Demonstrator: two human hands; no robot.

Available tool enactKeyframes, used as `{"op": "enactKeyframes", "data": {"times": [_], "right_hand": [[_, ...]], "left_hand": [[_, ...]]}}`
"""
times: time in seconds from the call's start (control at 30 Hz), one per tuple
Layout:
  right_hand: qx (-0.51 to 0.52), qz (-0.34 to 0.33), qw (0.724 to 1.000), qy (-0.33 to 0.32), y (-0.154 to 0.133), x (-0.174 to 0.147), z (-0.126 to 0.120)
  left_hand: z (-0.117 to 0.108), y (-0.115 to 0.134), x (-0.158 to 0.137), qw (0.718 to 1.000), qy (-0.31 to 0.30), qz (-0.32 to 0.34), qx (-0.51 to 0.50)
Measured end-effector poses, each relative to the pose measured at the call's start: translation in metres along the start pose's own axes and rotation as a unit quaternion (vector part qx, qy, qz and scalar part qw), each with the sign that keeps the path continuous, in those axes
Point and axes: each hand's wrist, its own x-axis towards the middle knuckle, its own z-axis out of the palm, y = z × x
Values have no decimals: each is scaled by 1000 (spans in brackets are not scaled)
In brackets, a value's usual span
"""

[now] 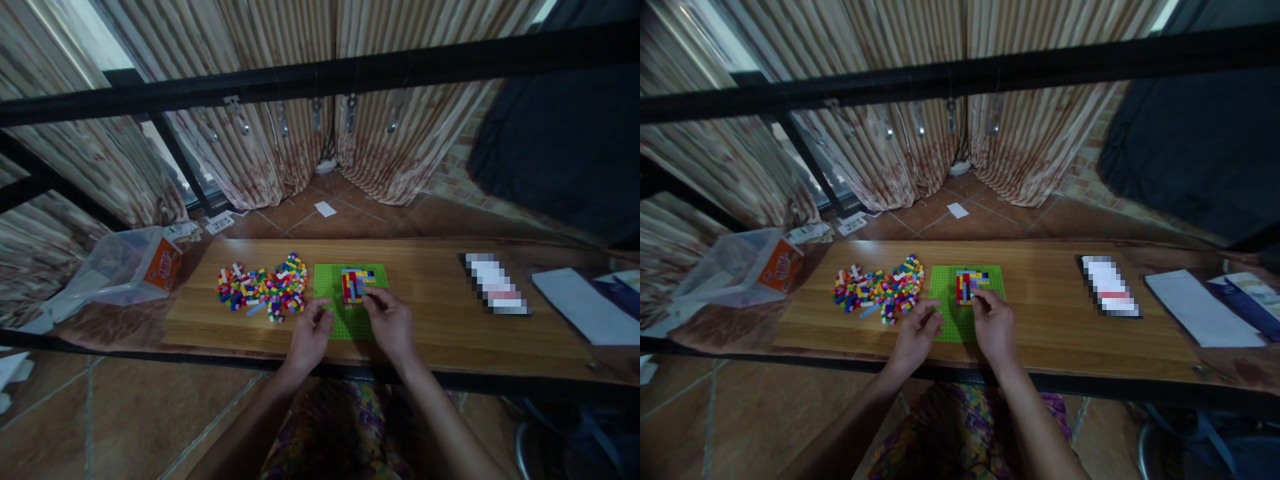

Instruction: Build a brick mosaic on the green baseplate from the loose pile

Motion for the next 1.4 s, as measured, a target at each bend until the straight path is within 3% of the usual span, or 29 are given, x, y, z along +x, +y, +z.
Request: {"op": "enactKeyframes", "data": {"times": [0.2,0.33,0.5,0.83,1.13,1.4], "right_hand": [[-107,-87,987,-86,-5,19,2],[-186,-141,962,-139,-3,27,7],[-232,-162,942,-179,-3,36,11],[-216,-165,947,-170,4,38,13],[-266,-158,928,-206,-2,46,12],[-310,-157,919,-187,-1,46,20]], "left_hand": [[8,-2,15,987,-56,75,129],[11,-4,20,982,-66,83,155],[11,-1,21,977,-71,88,183],[12,4,22,973,-76,103,193],[11,3,21,957,-79,138,242],[12,7,20,943,-83,153,284]]}}
